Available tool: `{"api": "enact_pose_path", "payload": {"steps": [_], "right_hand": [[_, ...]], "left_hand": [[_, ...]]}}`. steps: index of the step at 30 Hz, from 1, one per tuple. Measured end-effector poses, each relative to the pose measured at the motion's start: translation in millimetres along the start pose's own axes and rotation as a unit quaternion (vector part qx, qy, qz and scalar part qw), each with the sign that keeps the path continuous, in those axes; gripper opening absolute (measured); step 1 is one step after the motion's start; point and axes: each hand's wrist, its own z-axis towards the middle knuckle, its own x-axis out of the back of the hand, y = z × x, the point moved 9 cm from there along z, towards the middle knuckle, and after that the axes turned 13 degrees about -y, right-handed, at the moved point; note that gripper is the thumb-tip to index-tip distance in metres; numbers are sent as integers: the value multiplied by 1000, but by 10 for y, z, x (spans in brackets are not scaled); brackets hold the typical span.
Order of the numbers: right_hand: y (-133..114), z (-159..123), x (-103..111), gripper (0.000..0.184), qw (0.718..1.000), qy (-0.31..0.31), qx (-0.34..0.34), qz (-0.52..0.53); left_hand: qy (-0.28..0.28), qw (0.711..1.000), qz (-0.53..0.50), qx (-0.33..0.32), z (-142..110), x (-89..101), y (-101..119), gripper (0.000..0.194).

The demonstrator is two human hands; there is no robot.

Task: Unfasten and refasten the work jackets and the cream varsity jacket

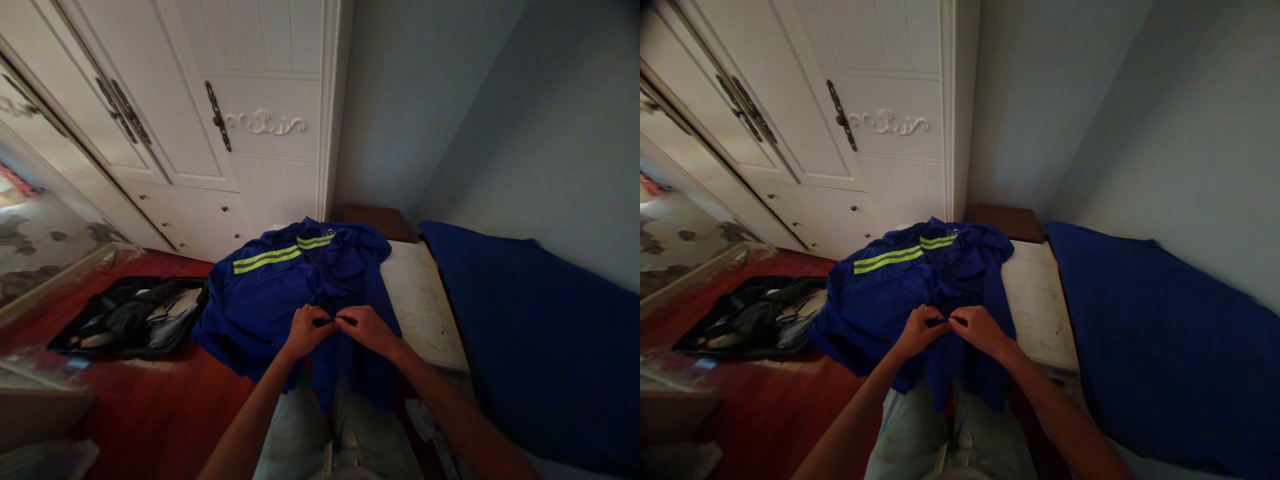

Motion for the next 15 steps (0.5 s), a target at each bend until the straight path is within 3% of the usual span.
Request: {"api": "enact_pose_path", "payload": {"steps": [7, 15], "right_hand": [[15, 103, -183, 16, 970, -36, -41, -238], [-13, 83, -173, 17, 961, -15, -38, -273]], "left_hand": [[6, 999, 32, 14, -3, -8, -26, 6], [9, 999, 45, 16, -2, -23, -26, 5]]}}
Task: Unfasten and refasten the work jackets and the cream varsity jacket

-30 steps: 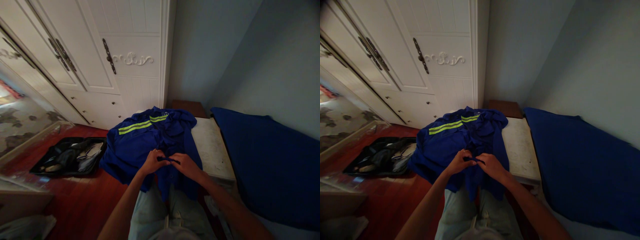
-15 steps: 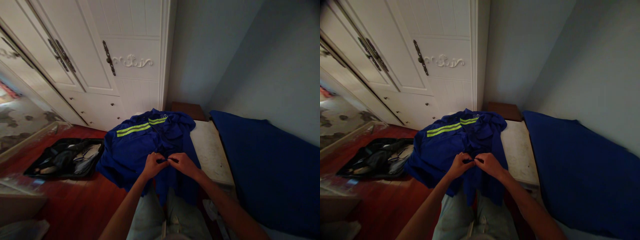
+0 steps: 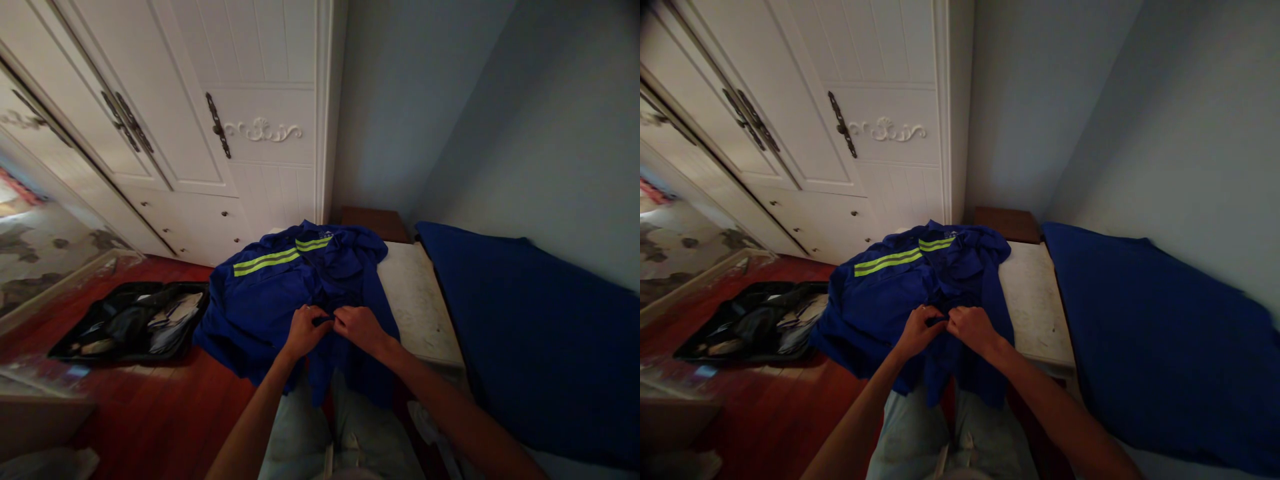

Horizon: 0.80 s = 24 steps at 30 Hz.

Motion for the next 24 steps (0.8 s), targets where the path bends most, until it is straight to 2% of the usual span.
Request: {"api": "enact_pose_path", "payload": {"steps": [4, 8, 12, 17, 24], "right_hand": [[20, 23, 115, 17, 995, 2, 65, 71], [21, 68, 139, 19, 985, -48, 123, 109], [36, 106, 80, 20, 988, -66, 107, 88], [91, 124, 71, 23, 992, -17, 56, 112], [68, 122, 143, 23, 981, -6, 52, 189]], "left_hand": [[12, 1000, 1, 1, -15, 6, -24, 8], [13, 1000, 15, -14, -21, -18, -7, 9], [8, 999, 36, -22, -10, -46, 3, 11], [5, 999, 45, -14, 3, -47, -17, 11], [1, 1000, 14, -17, 3, -19, -9, 10]]}}
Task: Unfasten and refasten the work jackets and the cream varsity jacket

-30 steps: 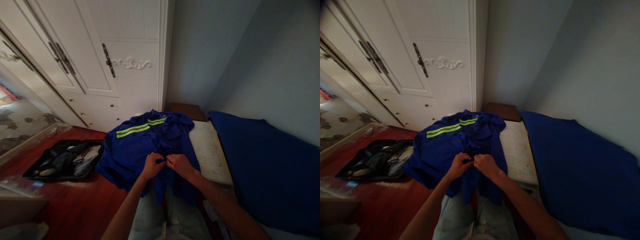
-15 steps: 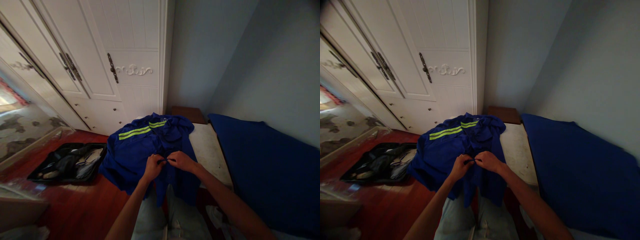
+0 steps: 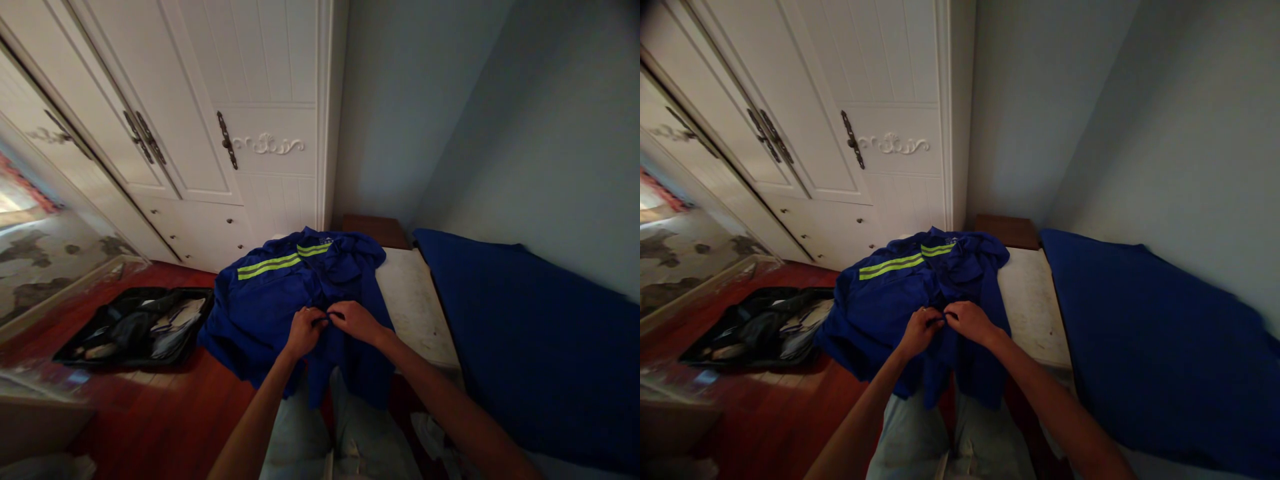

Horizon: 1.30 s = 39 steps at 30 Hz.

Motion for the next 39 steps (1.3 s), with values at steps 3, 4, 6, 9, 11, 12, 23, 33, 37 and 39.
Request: {"api": "enact_pose_path", "payload": {"steps": [3, 4, 6, 9, 11, 12, 23, 33, 37, 39], "right_hand": [[10, -1, 24, 21, 999, 4, -4, 37], [24, -1, 27, 20, 998, 6, -4, 60], [67, 1, 23, 19, 992, 15, -6, 123], [160, 2, 1, 17, 976, 44, -23, 212], [233, -7, -1, 14, 964, 73, -41, 251], [275, -17, 9, 12, 959, 90, -50, 264], [1148, -572, 438, 40, 854, 274, -161, 412], [1001, -511, 430, 36, 846, 309, -141, 411], [347, -726, 667, 33, 914, 357, -57, 185], [-65, -746, 556, 29, 957, 287, 0, 47]], "left_hand": [[9, 1000, -27, 2, -2, 13, -22, 9], [14, 999, -38, 4, -3, 17, -36, 9], [26, 997, -66, 7, -6, 23, -75, 9], [44, 992, -118, 14, -14, 35, -148, 9], [50, 986, -161, 18, -27, 43, -196, 11], [51, 981, -184, 20, -37, 48, -217, 14], [148, 960, -228, 59, -319, 300, -319, 27], [-12, 986, 163, -11, -176, -147, 518, 42], [-27, 986, 164, 19, -108, -227, 346, 19], [4, 995, 99, 18, -98, -189, 290, 13]]}}
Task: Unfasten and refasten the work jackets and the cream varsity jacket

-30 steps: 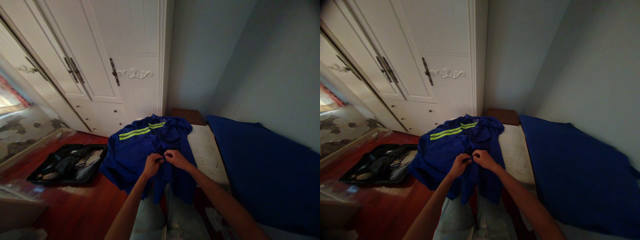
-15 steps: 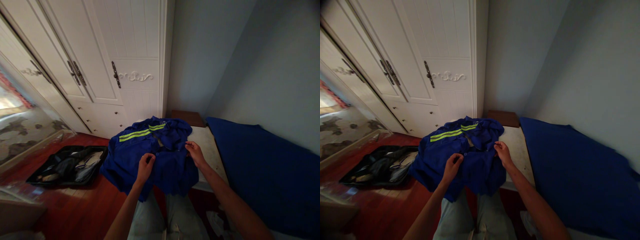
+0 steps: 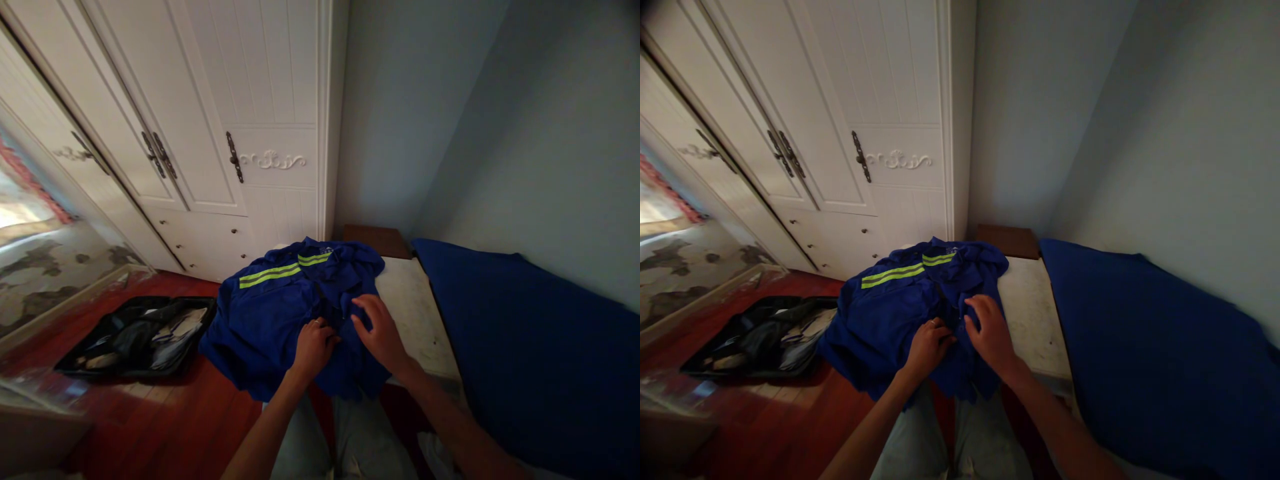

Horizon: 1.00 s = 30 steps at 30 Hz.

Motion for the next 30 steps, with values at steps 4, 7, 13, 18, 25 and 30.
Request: {"api": "enact_pose_path", "payload": {"steps": [4, 7, 13, 18, 25, 30], "right_hand": [[-157, -236, -541, 57, 966, -220, 6, -135], [-47, -279, -706, 75, 947, -248, -27, -205], [13, -187, -702, 52, 973, -186, -38, -135], [117, -186, -611, 31, 986, -142, -82, 24], [128, -167, -525, 28, 985, -83, -84, 129], [245, -180, -494, 27, 974, -45, -99, 199]], "left_hand": [[56, 988, -143, 22, 23, 42, -159, 12], [56, 978, -197, 27, 56, 30, -259, 18], [25, 954, -298, 12, 55, 63, -366, 41], [7, 943, -333, -1, 19, 72, -338, 42], [36, 948, -316, -11, -16, 41, -291, 38], [41, 960, -275, -22, -45, 51, -220, 32]]}}
